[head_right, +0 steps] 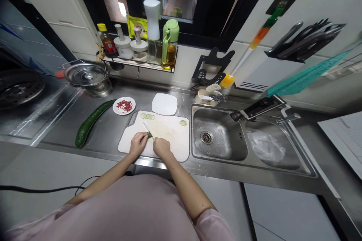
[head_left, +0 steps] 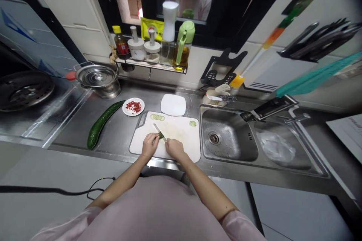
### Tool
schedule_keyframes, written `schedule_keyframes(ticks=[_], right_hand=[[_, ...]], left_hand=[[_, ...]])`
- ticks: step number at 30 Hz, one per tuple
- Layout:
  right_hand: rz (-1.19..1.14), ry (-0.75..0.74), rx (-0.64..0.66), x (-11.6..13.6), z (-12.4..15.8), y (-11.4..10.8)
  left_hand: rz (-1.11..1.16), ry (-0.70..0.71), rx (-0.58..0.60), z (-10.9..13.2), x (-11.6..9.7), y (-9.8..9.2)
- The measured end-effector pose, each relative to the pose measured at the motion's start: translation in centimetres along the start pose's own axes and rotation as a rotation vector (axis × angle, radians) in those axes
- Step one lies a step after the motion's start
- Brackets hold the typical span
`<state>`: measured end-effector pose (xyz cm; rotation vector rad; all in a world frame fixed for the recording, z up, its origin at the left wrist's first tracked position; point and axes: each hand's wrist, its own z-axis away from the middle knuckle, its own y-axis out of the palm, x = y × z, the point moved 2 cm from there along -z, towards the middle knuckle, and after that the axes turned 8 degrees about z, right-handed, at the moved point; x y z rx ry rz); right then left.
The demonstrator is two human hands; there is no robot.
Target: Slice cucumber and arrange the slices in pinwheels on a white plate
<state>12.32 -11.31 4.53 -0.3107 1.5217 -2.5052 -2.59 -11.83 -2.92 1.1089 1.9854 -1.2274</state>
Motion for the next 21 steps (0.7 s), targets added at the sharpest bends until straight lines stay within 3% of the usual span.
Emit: schedule_keyframes(ticks=[7, 13, 16, 21], right_hand=[[0.062, 0.11, -0.024, -2.9, 2.0, -0.7], [0.156, 0.218, -0.156, -5.0, 3.4, -1.3], [0.171, 0.221, -0.217, -5.7, 3.9, -1.4], [0.181, 0.188, -0.234, -6.4, 4.6, -1.4]], left_hand=[[-0.017, -0.041, -0.043, 0.1, -0.2, -0.1], [-0.032, -0.154, -0.288, -2.0, -1.8, -0.5], [-0.037, -0.1, -0.164, -4.5, -3.2, -0.1], [-0.114, -0.06, 0.27, -7.9, -4.5, 1.1]])
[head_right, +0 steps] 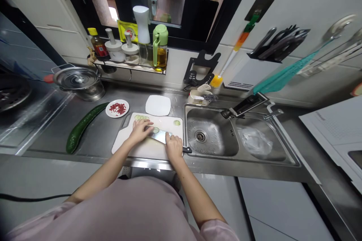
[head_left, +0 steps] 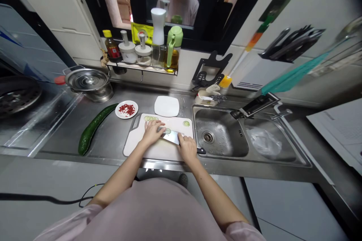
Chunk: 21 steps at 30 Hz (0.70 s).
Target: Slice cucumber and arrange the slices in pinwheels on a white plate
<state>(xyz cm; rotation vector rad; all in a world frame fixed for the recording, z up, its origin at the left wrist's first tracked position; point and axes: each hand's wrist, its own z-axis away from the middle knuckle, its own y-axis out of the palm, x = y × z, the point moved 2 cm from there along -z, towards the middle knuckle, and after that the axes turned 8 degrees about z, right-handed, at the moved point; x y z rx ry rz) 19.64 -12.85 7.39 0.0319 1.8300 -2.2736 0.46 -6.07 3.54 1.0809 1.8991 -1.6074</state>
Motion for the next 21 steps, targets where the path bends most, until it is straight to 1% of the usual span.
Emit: schedule_keyframes(ticks=[2, 4, 6, 8, 10, 11, 14, 16, 17, 19, 21], right_hand=[[0.004, -0.009, -0.01, -0.2, 0.2, 0.0], [0.005, -0.017, -0.016, -0.3, 0.4, 0.1], [0.006, -0.02, -0.016, -0.4, 0.5, 0.3], [0.006, -0.021, -0.01, -0.4, 0.6, 0.4], [0.003, -0.024, 0.005, -0.5, 0.6, 0.6], [0.001, -0.024, 0.014, -0.5, 0.6, 0.7], [-0.002, -0.013, 0.038, -0.7, 0.7, 1.2], [-0.004, 0.0, 0.051, -0.8, 0.8, 1.7], [-0.005, 0.006, 0.058, -0.9, 0.9, 1.9], [-0.009, 0.017, 0.065, -1.1, 1.1, 2.5], [-0.012, 0.026, 0.062, -1.3, 1.1, 3.0]], left_hand=[[-0.016, 0.004, 0.136, -0.7, -0.1, 0.2], [-0.013, 0.017, 0.22, -1.0, -0.1, 0.3], [0.012, 0.033, 0.262, -1.2, -0.1, 0.5], [0.047, 0.036, 0.274, -1.3, -0.2, 0.8], [0.097, 0.003, 0.257, -1.3, -0.1, 1.2], [0.131, -0.037, 0.238, -1.3, 0.1, 1.4], [0.205, -0.245, 0.149, -1.3, 1.1, 2.1], [0.187, -0.391, 0.065, -1.6, 2.1, 2.4], [0.162, -0.443, 0.027, -1.8, 2.6, 2.5], [0.112, -0.5, -0.019, -2.4, 3.6, 2.5], [0.068, -0.521, -0.028, -3.2, 4.3, 2.5]])
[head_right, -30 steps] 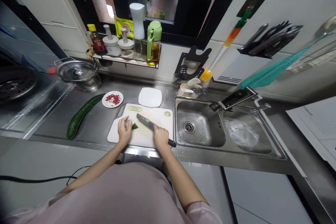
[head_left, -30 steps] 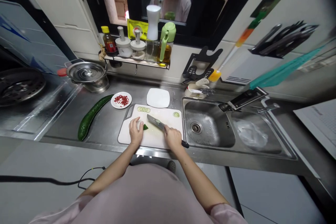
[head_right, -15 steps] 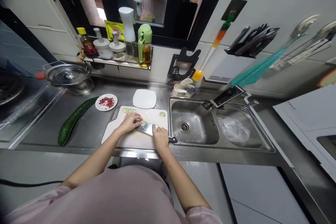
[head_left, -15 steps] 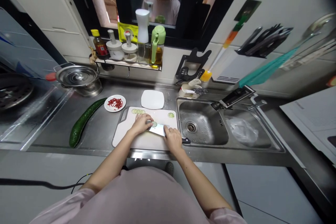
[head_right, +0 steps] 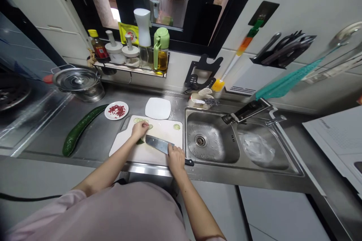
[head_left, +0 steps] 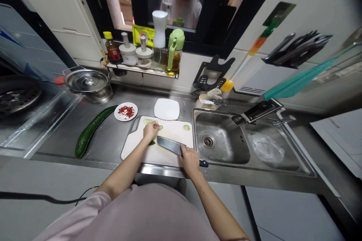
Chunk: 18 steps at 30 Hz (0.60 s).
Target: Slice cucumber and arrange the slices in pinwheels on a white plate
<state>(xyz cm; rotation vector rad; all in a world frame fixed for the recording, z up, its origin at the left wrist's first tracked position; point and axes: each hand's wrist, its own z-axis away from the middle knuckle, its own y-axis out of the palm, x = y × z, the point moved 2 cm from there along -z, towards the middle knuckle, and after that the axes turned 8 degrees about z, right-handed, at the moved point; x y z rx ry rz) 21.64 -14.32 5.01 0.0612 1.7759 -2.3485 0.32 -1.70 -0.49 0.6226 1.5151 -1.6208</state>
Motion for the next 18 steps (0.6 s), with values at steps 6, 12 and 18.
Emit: schedule_keyframes(ticks=[6, 12, 18], right_hand=[[-0.016, 0.032, 0.005, -0.5, -0.1, 0.3], [-0.05, 0.068, 0.008, -0.6, -0.4, 0.3], [-0.088, 0.083, 0.011, -0.6, -0.5, 0.4]], left_hand=[[-0.13, 0.008, -0.053, -2.5, 0.2, 0.0], [-0.179, 0.1, -0.063, -3.8, 0.3, 0.4], [-0.278, 0.141, -0.076, -3.8, 0.2, 0.7]])
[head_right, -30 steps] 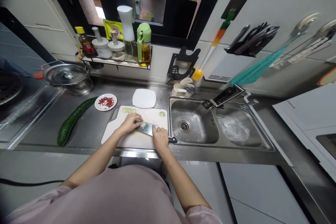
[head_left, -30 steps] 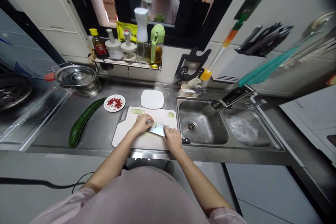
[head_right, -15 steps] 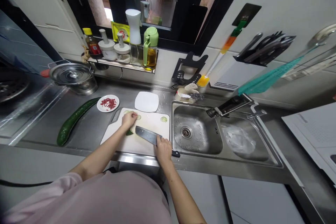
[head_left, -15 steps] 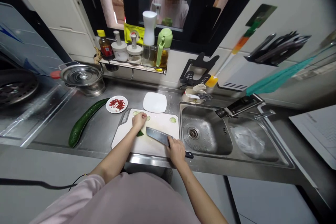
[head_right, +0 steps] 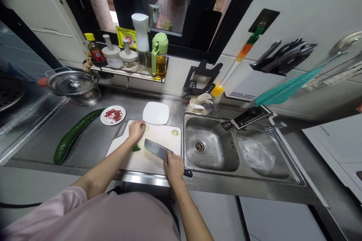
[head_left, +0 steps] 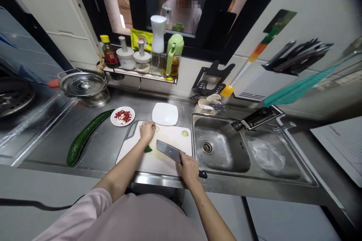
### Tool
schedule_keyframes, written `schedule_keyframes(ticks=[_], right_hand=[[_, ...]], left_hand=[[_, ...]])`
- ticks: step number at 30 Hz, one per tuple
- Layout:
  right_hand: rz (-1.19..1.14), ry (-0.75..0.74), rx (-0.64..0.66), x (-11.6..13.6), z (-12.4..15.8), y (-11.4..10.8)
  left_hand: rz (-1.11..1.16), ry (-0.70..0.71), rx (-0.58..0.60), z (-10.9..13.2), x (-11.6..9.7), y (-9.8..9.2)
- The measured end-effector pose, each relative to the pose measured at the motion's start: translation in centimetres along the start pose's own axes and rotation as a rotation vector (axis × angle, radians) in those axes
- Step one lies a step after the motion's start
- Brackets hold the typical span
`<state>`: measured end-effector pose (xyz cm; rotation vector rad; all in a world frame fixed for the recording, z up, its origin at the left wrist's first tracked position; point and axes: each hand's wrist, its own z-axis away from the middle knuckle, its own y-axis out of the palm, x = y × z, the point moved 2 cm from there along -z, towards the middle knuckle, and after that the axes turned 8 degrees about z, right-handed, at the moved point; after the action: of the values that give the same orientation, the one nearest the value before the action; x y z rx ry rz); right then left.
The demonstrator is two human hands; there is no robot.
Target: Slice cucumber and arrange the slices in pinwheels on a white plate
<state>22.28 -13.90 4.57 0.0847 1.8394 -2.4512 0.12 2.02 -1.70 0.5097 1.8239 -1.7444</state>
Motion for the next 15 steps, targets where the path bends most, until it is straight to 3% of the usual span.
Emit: schedule_keyframes(ticks=[5, 10, 13, 15], right_hand=[[-0.029, 0.015, -0.018, -0.1, 0.0, 0.0], [-0.11, 0.051, -0.023, 0.0, 0.1, -0.2], [-0.151, 0.073, 0.012, 0.2, 0.0, -0.2], [-0.165, 0.081, 0.025, 0.4, -0.1, -0.3]], left_hand=[[0.047, -0.012, -0.044, 0.1, 0.0, -0.3], [0.485, -0.157, -0.349, 1.0, 1.3, -1.4], [0.692, -0.205, -0.517, 3.2, 2.3, -1.9], [0.736, -0.187, -0.564, 5.3, 2.6, -2.1]])
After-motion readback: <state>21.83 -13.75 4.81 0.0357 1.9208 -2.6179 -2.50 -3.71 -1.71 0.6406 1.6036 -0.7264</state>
